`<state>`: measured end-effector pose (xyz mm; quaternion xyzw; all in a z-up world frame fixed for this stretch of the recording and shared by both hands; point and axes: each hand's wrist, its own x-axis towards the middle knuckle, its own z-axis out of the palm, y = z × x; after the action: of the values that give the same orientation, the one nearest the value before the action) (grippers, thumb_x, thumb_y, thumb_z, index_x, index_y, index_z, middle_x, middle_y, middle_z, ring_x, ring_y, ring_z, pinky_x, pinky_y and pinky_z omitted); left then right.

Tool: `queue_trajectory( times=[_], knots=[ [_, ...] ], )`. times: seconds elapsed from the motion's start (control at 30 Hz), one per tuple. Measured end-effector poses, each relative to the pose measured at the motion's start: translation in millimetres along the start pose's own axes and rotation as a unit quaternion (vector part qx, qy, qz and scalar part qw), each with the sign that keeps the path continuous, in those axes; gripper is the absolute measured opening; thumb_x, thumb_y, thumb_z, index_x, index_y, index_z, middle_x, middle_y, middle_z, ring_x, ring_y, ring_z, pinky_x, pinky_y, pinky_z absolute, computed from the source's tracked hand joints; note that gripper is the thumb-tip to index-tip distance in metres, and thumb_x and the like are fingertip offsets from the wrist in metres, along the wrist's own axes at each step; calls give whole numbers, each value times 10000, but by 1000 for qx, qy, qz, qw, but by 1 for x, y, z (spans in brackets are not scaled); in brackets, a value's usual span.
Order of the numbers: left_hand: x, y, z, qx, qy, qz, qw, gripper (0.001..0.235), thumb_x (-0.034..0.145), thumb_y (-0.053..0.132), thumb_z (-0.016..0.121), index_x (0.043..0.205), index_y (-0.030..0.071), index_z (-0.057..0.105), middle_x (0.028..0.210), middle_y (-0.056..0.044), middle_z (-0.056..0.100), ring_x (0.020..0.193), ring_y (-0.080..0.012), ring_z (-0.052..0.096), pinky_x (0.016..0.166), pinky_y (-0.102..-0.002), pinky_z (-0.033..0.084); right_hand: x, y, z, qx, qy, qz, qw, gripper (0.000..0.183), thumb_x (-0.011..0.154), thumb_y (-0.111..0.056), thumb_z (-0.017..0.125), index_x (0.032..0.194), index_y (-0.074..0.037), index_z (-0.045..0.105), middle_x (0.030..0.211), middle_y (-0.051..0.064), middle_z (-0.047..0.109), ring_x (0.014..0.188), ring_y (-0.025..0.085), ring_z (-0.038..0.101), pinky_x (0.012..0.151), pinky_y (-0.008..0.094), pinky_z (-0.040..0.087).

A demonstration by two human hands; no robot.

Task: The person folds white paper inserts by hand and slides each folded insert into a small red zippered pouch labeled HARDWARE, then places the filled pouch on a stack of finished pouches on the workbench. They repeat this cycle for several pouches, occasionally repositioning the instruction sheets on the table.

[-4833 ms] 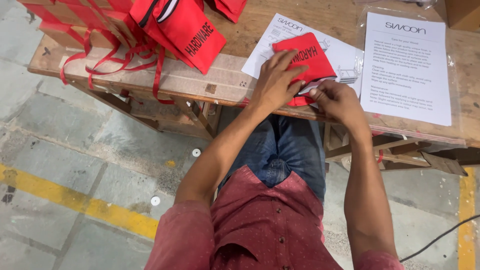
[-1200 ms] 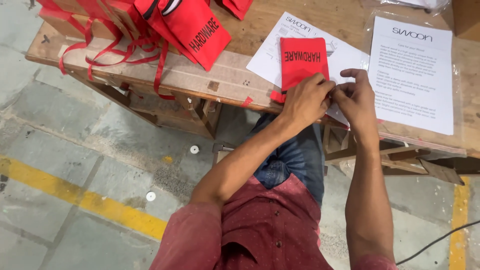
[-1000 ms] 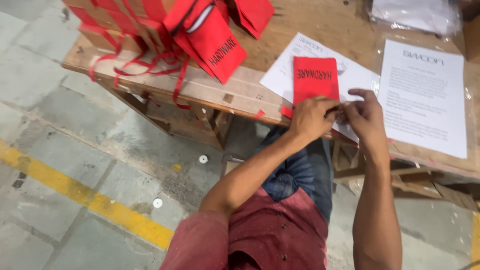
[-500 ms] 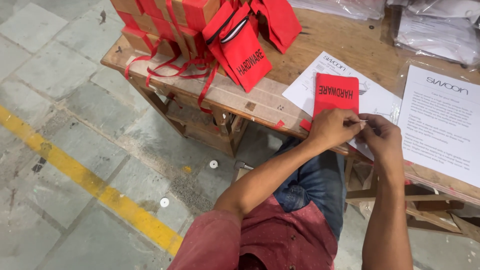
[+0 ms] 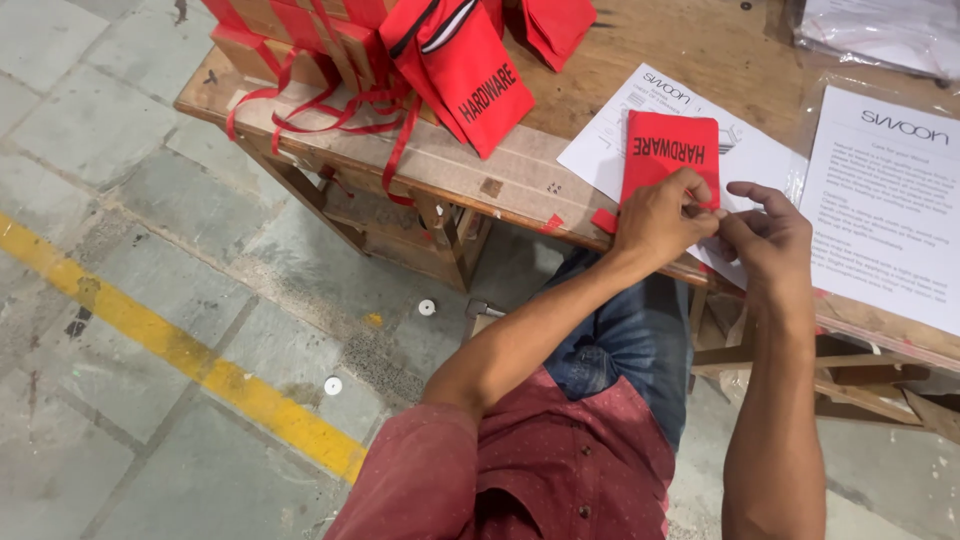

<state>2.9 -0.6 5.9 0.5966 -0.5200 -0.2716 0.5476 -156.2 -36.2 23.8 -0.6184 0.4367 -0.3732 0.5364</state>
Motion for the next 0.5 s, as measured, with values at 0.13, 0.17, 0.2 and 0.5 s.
queue_trajectory(
  times=[0.13, 0.17, 0.2, 0.5],
  knots=[
    [7, 9, -24, 114, 5, 14, 993, 337, 702, 231, 813, 902, 73, 592, 739, -71, 712, 733, -298, 726, 653, -444, 549, 2, 6, 1, 42, 13, -24, 999, 339, 987, 11, 723, 1313, 31, 635, 817, 67, 667, 648, 78, 548, 570, 226, 397],
    [9, 4, -27, 119, 6, 13, 993, 337, 702, 231, 813, 902, 73, 592, 739, -71, 712, 733, -298, 726, 653, -444, 549, 2, 6, 3, 47, 10, -24, 999, 339, 987, 11, 723, 1313, 31, 635, 817, 67, 667, 648, 78, 548, 570, 226, 397],
    [11, -1, -29, 125, -9, 13, 992, 307, 697, 225, 808, 867, 79, 597, 724, -66, 711, 725, -297, 730, 653, -442, 558, 1, 5, 4, 54, 10, -19, 998, 342, 973, 21, 719, 1303, 27, 632, 813, 60, 668, 635, 76, 548, 564, 225, 406],
    [19, -21, -79, 176, 12, 3, 984, 237, 644, 217, 823, 710, 83, 638, 668, -83, 708, 683, -306, 720, 640, -430, 555, 11, 19, 3, 70, 73, -30, 994, 251, 951, 70, 702, 1183, -7, 642, 819, 52, 674, 617, 84, 568, 538, 222, 407]
  ],
)
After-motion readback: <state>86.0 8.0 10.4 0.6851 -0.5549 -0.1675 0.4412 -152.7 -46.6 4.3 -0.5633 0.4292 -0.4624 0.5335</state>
